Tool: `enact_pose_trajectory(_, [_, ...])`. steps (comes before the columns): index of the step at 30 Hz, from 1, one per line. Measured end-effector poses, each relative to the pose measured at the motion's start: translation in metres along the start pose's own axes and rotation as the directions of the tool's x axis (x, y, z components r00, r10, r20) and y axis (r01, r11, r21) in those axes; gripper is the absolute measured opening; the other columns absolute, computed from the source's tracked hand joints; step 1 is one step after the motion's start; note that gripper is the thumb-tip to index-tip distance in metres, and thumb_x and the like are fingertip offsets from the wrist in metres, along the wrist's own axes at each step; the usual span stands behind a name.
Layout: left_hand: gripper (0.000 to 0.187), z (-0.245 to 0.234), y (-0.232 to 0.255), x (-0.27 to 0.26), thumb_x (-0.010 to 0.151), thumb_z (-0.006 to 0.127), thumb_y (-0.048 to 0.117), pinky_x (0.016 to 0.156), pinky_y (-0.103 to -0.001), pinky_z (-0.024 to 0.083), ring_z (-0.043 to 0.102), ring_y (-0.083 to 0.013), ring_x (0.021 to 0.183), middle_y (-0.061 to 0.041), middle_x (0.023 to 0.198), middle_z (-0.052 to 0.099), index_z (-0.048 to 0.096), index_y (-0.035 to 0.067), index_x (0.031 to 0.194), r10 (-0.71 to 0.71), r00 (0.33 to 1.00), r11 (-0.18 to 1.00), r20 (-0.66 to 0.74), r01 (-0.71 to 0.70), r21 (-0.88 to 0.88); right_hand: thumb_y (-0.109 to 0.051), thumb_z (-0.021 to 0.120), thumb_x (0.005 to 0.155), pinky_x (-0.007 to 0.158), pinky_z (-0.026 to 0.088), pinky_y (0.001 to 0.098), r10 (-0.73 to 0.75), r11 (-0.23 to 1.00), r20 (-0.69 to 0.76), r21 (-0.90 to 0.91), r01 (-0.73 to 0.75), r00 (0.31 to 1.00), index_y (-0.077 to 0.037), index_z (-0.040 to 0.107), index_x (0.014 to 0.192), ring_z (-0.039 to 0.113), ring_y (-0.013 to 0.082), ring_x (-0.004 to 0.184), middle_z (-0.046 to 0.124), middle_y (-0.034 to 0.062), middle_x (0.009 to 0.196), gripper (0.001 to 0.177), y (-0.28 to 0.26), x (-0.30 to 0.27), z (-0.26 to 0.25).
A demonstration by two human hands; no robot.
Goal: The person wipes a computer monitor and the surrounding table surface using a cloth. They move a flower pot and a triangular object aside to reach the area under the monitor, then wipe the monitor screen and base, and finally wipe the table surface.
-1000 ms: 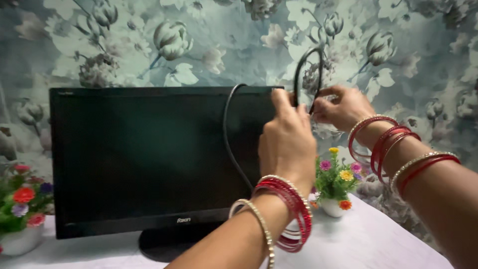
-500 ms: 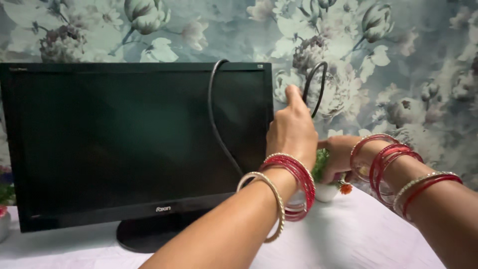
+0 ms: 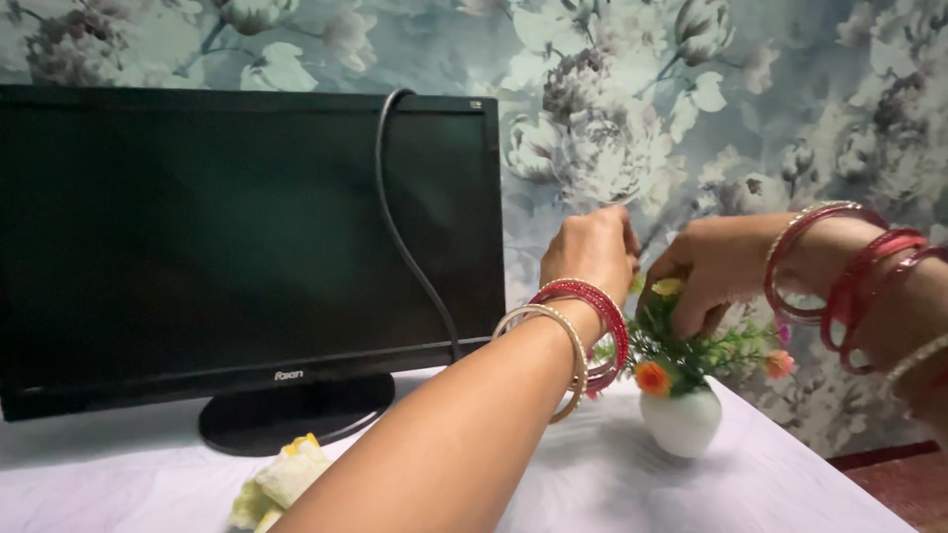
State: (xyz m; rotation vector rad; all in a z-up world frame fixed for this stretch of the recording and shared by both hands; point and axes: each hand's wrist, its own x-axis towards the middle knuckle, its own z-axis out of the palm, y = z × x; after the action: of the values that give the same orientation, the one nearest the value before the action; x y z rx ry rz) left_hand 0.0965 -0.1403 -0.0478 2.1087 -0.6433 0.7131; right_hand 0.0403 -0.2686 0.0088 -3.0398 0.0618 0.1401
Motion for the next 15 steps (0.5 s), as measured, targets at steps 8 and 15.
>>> enact_pose_trajectory(8, [0.016, 0.004, -0.015, -0.004, 0.073, 0.087, 0.019, 0.079, -0.034, 0.06, 0.076, -0.0208, 0.083, -0.006, 0.09, 0.079, 0.083, 0.02, 0.088, 0.029, 0.977, 0.999, 0.213, -0.035, 0.024, -0.012, 0.085, 0.073, 0.084, 0.061, 0.027, 0.037, 0.983, 0.002, 0.179, -0.037, 0.999, -0.011, 0.082, 0.112, 0.079, 0.0134, 0.086, 0.085, 0.0049, 0.095, 0.039, -0.002, -0.025, 0.006])
enact_pose_trajectory(15, [0.018, -0.014, -0.016, -0.023, 0.073, 0.086, 0.024, 0.076, -0.034, 0.06, 0.078, -0.018, 0.082, -0.002, 0.089, 0.081, 0.083, 0.024, 0.091, -0.079, 0.956, 0.995, 0.281, 0.059, 0.081, -0.018, 0.082, 0.073, 0.066, 0.051, 0.0295, -0.023, 0.964, 0.024, 0.266, 0.016, 0.999, -0.003, 0.084, 0.089, 0.066, 0.0145, 0.069, 0.076, 0.0058, 0.078, 0.022, 0.001, -0.028, 0.005])
